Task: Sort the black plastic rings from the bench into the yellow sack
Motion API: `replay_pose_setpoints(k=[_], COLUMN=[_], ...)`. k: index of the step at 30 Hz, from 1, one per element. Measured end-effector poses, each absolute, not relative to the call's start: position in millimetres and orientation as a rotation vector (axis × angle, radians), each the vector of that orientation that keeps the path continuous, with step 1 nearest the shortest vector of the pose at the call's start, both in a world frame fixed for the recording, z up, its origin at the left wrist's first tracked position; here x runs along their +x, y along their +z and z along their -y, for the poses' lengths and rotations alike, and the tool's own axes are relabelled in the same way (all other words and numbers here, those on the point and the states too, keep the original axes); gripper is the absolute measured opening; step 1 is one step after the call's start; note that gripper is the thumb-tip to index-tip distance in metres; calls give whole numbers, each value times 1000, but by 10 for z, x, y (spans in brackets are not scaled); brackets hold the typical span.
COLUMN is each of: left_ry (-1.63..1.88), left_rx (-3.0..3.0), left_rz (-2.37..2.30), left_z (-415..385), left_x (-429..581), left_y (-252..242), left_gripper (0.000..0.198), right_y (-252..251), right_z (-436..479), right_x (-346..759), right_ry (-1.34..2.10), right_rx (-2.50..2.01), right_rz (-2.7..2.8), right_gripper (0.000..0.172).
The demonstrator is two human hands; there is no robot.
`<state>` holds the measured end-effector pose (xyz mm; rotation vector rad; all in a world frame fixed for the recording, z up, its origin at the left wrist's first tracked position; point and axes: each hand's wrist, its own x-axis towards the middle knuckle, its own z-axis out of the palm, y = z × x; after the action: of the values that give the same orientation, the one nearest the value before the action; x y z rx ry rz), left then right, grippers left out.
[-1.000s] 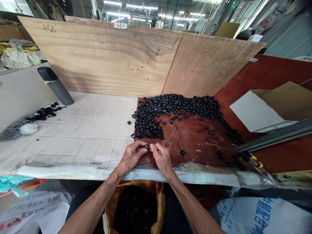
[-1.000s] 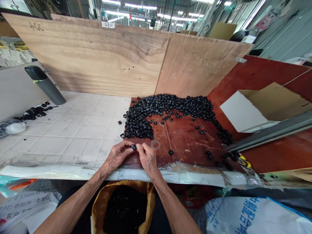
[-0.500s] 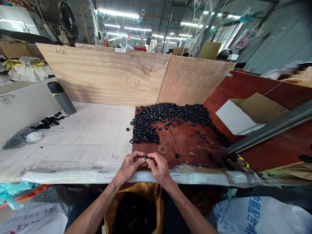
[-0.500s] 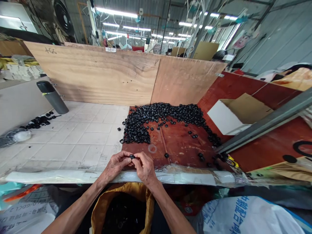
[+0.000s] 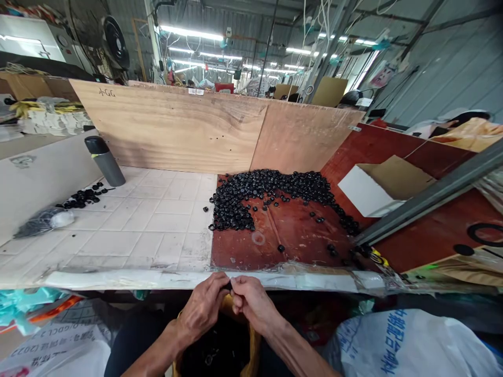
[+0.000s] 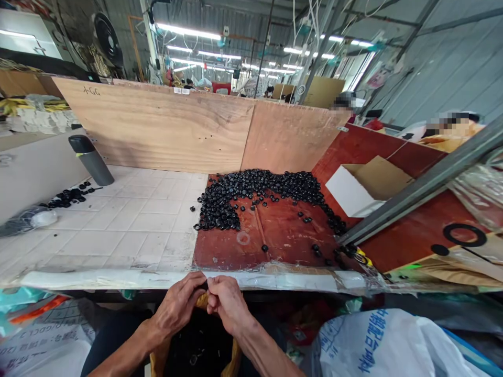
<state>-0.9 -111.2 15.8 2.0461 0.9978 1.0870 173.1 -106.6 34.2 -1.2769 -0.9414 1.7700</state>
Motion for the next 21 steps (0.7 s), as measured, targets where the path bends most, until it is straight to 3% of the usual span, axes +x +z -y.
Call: replay_pose_setpoints(k=[3, 5, 7, 9, 12, 16, 21], left_ry=[820, 772, 910, 927, 862, 783, 944], left_rx=[2153, 2106, 2029, 1976, 1995, 2119, 2220], left_rz=[-882, -1090, -1519, -1848, -1926, -1807, -1507], left_z=[967, 685, 302, -86, -472, -504, -226], left_x=[-196, -285, -315, -290, -196, -85, -19], left_y=[304, 373, 369, 308, 204, 138, 66], left_gripper=[24, 15, 23, 31, 32, 17, 19], right_y=[298, 254, 195, 125, 9, -118, -120], right_z=[929, 667, 318, -27, -379, -488, -362], right_x=[1917, 2100, 2270, 2381, 2424, 2373, 2298], right_ry=[1641, 1094, 516, 224, 106, 81, 239], right_rx=[-1395, -1504, -1528, -1550, -1642, -1684, -1478], right_rz=[1252, 1506, 1565, 1614, 1726, 1832, 1826], right_gripper=[34, 29, 19, 27, 39, 26, 24])
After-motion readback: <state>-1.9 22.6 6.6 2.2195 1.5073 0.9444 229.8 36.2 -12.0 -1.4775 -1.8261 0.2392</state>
